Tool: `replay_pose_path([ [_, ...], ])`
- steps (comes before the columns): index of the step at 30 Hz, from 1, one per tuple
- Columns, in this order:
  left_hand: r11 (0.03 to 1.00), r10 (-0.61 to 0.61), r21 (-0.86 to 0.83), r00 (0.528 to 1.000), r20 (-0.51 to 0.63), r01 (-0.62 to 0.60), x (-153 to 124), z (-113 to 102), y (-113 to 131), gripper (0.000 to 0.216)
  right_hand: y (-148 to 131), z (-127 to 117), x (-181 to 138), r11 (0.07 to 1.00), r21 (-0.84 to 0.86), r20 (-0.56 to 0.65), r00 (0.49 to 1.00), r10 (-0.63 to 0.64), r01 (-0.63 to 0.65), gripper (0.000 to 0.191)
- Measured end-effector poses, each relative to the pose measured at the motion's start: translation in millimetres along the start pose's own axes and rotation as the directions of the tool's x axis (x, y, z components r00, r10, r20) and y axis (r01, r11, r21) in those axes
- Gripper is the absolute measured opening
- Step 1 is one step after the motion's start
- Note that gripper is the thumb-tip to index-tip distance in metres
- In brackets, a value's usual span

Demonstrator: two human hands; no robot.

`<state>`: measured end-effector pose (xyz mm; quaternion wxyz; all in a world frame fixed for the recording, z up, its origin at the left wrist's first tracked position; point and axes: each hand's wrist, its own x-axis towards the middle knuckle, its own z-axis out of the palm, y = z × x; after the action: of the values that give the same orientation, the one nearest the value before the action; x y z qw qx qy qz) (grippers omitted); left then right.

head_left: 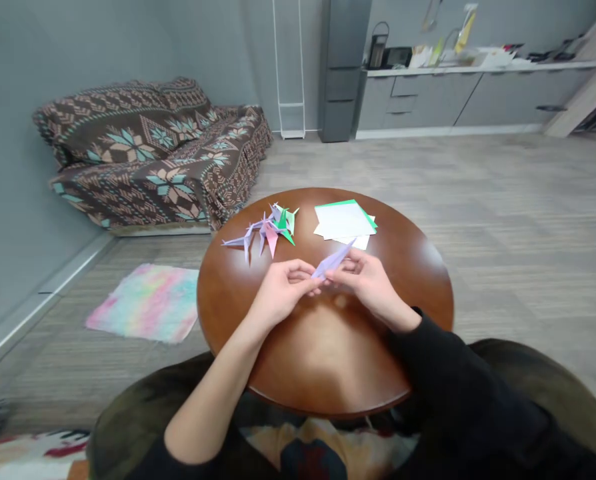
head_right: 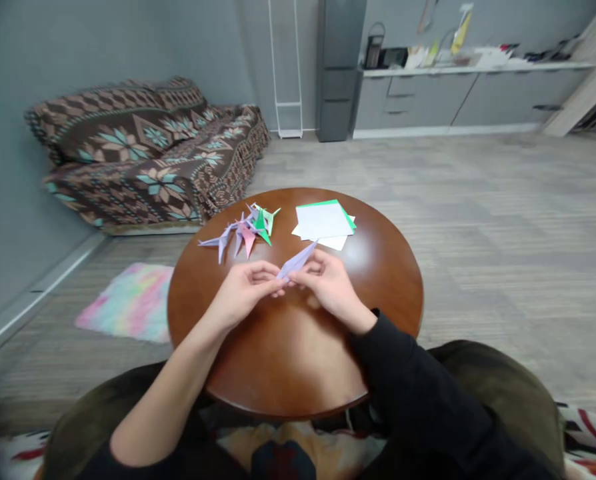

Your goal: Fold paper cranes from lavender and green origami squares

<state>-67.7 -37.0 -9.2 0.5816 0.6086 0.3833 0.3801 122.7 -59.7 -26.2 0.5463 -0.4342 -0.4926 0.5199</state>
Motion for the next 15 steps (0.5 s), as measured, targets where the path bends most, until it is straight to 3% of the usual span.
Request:
replay_pose_path([
  [2,0.999,-0.013,0.041,1.000,-0.017,0.014,-2,-6,1,0.021,-1,-9,-1,0.999,-0.042,-0.032,0.999,0.005,-0.006,0.030],
  [5,0.984,-0.040,0.174,0.999,-0.032,0.045,-3,-13,2,0.017,-6,-24,0,0.953,-0.251,-0.164,0.963,-0.214,0.169,0.026],
  [8,0.952,-0.066,0.298,0.997,-0.032,0.073,-3,-16,3,0.014,-18,-31,2,0.767,-0.542,0.025,0.919,-0.394,0.343,0.016],
  [11,0.958,-0.082,0.274,0.996,-0.021,0.085,-2,-15,6,0.013,-26,-26,4,0.719,-0.591,0.199,0.929,-0.311,0.367,0.017],
  [13,0.978,-0.059,0.199,0.998,-0.034,0.065,-1,-15,6,0.014,-27,-19,3,0.762,-0.560,0.257,0.942,-0.215,0.326,0.018],
  [15,0.995,-0.001,0.098,0.993,-0.120,0.012,0,-14,5,0.016,-24,-12,2,0.823,-0.507,0.253,0.957,-0.142,0.256,0.023],
])
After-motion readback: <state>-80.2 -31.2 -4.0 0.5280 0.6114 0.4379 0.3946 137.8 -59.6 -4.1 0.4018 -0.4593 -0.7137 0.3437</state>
